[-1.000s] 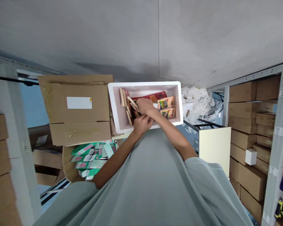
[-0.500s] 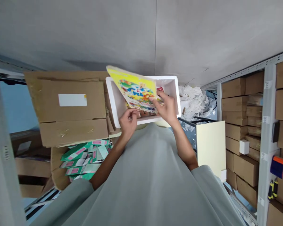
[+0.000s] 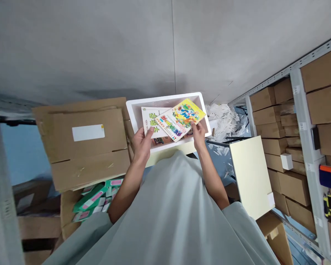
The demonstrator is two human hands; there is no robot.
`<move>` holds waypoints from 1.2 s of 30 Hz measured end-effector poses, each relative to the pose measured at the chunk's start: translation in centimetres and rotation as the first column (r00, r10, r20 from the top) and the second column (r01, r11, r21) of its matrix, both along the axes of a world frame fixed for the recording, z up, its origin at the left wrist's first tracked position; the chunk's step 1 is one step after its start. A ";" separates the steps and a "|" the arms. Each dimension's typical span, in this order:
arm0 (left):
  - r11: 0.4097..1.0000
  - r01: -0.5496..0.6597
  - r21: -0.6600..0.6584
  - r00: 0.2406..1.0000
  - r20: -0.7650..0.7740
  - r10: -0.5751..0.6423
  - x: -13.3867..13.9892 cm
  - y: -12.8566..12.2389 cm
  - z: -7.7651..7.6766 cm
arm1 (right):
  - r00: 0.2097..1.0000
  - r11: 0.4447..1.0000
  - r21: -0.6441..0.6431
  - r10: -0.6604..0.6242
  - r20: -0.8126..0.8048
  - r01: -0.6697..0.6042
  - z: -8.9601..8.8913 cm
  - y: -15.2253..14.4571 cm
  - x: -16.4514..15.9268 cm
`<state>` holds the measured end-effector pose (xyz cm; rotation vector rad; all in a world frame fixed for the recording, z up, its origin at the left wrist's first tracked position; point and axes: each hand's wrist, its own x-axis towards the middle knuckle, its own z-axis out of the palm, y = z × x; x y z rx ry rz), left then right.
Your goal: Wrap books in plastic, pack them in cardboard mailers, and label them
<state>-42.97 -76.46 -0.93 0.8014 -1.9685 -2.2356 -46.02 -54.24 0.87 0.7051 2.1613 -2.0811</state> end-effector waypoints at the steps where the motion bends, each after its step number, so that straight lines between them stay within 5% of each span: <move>1: 0.996 0.001 -0.087 1.000 0.013 0.000 0.3 -0.7 0.9 | 0.999 0.997 -0.059 -0.040 0.019 0.041 -0.7 0.0 0.3; 5: 0.888 -0.064 -0.456 0.998 -0.052 0.045 1.5 -3.4 5.6 | 0.992 0.987 -0.128 -0.086 0.096 0.098 -2.6 0.0 1.3; 7: 0.830 -0.159 -0.535 0.984 -0.150 0.092 1.7 -4.4 8.0 | 0.994 0.994 -0.095 -0.040 0.104 0.050 -2.7 0.4 1.9; 11: 0.887 -0.270 -0.374 0.949 -0.260 0.180 1.5 -4.4 11.3 | 0.999 1.000 -0.007 0.019 0.031 -0.018 0.3 1.5 3.9; 14: 0.985 -0.156 -0.069 0.968 -0.207 0.139 1.4 -2.0 12.7 | 0.990 0.996 -0.013 0.090 -0.106 -0.092 5.2 2.6 6.4; 18: 0.973 0.082 0.215 0.991 -0.120 -0.057 2.3 3.6 13.7 | 0.964 0.976 -0.003 0.214 -0.158 -0.217 10.9 5.7 10.8; 21: 0.940 0.199 0.277 0.977 -0.129 -0.169 3.6 8.4 14.1 | 0.963 0.966 -0.035 0.252 -0.098 -0.256 12.3 9.2 14.9; 25: 0.846 0.434 0.309 0.898 -0.226 -0.377 6.6 15.4 13.7 | 0.984 0.996 0.007 -0.084 -0.155 0.086 11.7 14.1 21.7; 28: 0.681 0.662 0.312 0.748 -0.226 -0.624 10.3 22.2 13.0 | 0.880 0.900 -0.010 -0.429 -0.204 0.436 11.3 17.7 27.3; 32: 0.414 0.827 0.381 0.493 -0.138 -0.859 17.2 32.5 12.4 | 0.711 0.736 -0.085 -0.673 -0.207 0.672 11.1 23.1 34.3; 36: 0.306 0.866 0.396 0.364 -0.080 -0.928 23.5 41.4 12.3 | 0.558 0.593 -0.156 -0.801 -0.218 0.790 10.7 28.5 40.2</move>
